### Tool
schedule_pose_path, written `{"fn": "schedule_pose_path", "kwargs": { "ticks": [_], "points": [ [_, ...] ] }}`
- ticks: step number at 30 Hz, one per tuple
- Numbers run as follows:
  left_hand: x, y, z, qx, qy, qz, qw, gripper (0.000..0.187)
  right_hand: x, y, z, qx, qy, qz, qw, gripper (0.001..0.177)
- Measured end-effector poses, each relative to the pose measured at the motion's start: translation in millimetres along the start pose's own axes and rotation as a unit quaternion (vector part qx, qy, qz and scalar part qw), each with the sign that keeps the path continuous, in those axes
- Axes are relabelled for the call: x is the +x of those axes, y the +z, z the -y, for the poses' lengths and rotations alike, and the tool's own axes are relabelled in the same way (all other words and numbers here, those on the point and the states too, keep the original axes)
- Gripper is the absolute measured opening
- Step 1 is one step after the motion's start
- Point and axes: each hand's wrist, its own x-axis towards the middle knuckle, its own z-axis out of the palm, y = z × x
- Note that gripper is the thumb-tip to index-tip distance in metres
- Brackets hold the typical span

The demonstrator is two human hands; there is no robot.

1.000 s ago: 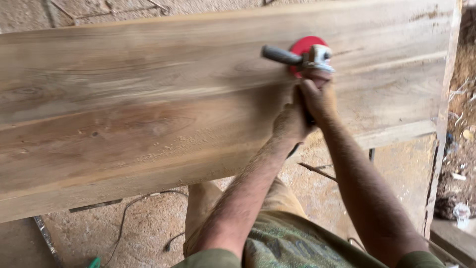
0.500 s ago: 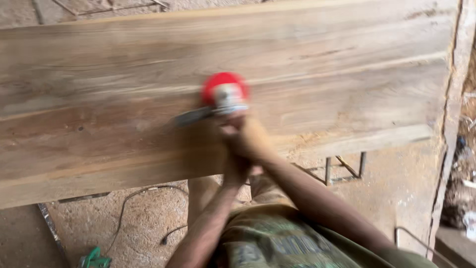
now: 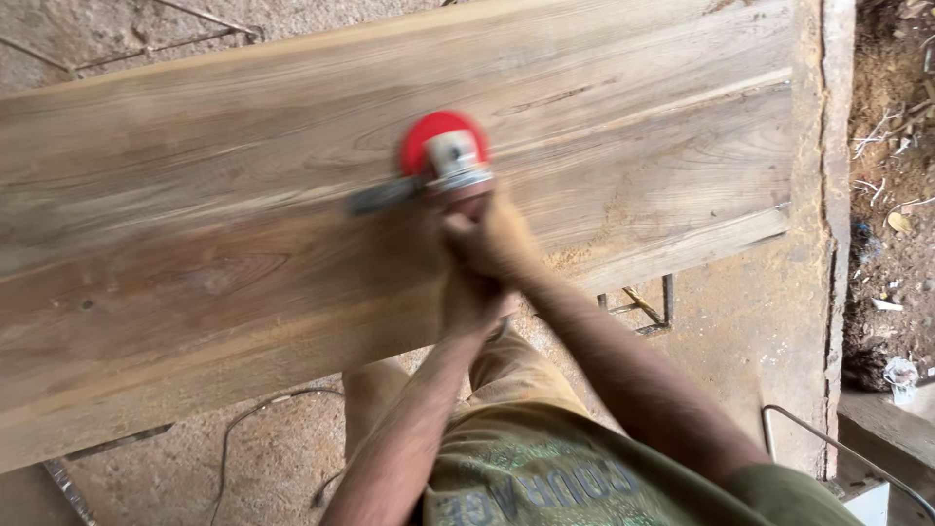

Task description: The person uses a handheld angle grinder with a sanding disc to smooth the surface of a large wooden plank. They move the tool back and forth across the wood, covering different sections of the plank.

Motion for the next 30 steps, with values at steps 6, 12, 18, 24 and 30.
{"fn": "schedule_pose_path", "kwargs": {
  "ticks": [6,12,18,24,30],
  "points": [
    [54.8,93.4,41.6,0.728,-0.075,-0.008,0.682,0.081,25.6,-101.0,-93.8,0.109,-0.071,-0.117,0.985,0.035],
    [68.6,106.4,73.3,0.714,-0.067,0.042,0.696,0.092,8.8,-134.7,-135.7,0.116,-0.059,-0.152,0.98,0.03],
    [15.0,53.2,56.5,0.667,-0.081,0.041,0.739,0.094,-29.8,-71.8,-105.3,0.162,-0.068,-0.125,0.976,0.024],
    [-85.4,-27.3,-7.6,0.683,-0.009,-0.021,0.73,0.084,-81.1,43.8,-42.9,0.094,-0.045,-0.072,0.992,0.048],
    [-177.7,-119.2,-70.7,0.64,0.053,-0.111,0.758,0.063,-126.5,192.8,37.3,0.016,-0.06,0.064,0.996,0.057]
  ]
}}
